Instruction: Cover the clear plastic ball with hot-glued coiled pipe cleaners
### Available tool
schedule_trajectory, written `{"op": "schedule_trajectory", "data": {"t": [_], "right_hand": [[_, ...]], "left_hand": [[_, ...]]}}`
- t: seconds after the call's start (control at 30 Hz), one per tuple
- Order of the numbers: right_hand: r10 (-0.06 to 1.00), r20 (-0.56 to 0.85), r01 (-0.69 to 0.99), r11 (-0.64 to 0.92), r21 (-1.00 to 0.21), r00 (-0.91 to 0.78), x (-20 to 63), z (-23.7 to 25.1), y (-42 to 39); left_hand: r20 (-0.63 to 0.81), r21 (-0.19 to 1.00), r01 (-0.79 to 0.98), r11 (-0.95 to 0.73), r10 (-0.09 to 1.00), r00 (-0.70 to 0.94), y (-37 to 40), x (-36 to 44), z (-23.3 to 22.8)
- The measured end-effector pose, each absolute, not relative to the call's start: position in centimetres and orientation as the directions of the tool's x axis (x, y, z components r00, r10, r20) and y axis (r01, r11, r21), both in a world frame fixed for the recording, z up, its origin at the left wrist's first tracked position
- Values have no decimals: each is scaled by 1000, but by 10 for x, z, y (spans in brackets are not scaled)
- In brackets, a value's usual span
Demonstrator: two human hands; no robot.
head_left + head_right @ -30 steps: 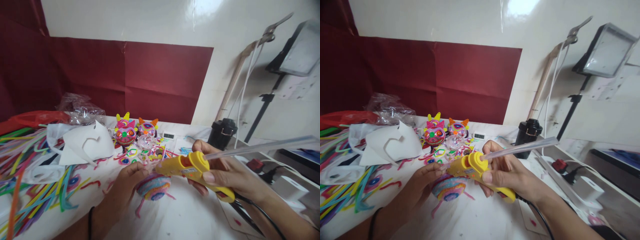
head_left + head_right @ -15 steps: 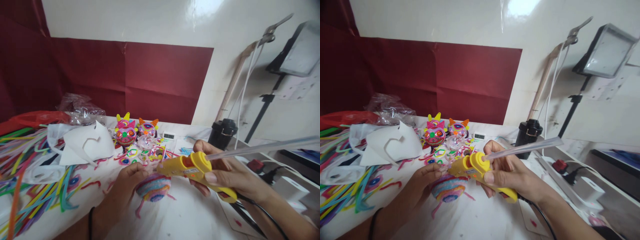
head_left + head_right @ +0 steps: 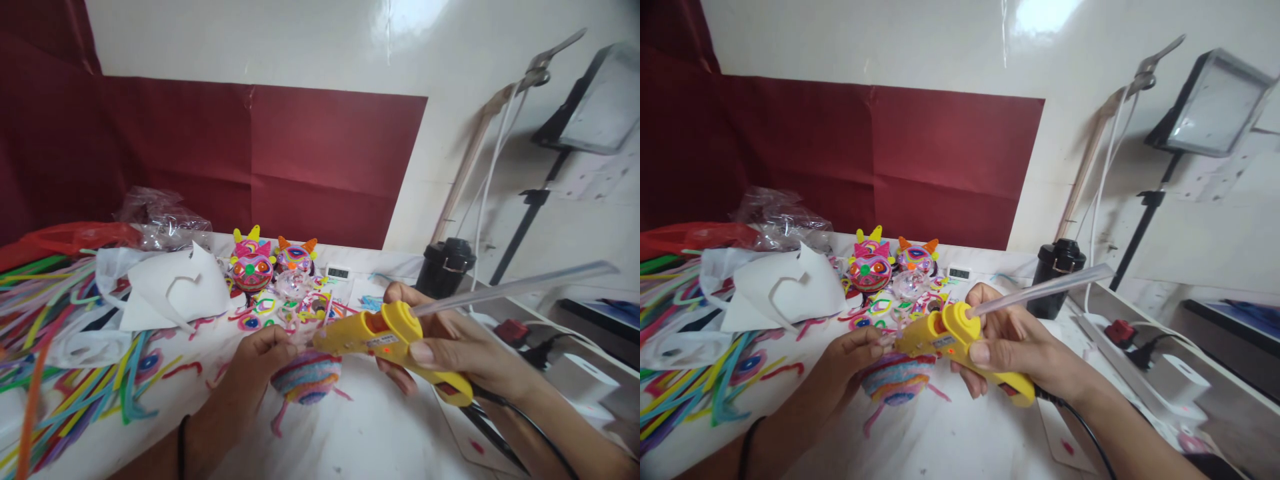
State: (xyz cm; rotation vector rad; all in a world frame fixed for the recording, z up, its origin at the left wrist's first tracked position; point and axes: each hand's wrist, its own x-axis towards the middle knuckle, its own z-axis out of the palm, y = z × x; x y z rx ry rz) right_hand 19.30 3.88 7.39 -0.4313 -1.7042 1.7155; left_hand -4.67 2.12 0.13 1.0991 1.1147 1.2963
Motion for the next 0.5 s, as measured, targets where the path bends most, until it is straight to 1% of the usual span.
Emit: {"op": "schedule_trajectory", "data": {"t": [0.13, 0.5], "right_hand": [[658, 212, -214, 78, -974, -723, 192, 74, 40], [671, 207, -193, 97, -976, -712, 190, 78, 37]], "left_hand": [[7, 993, -117, -11, 999, -32, 20, -48, 0], [22, 991, -128, -27, 999, -38, 22, -46, 1]]}}
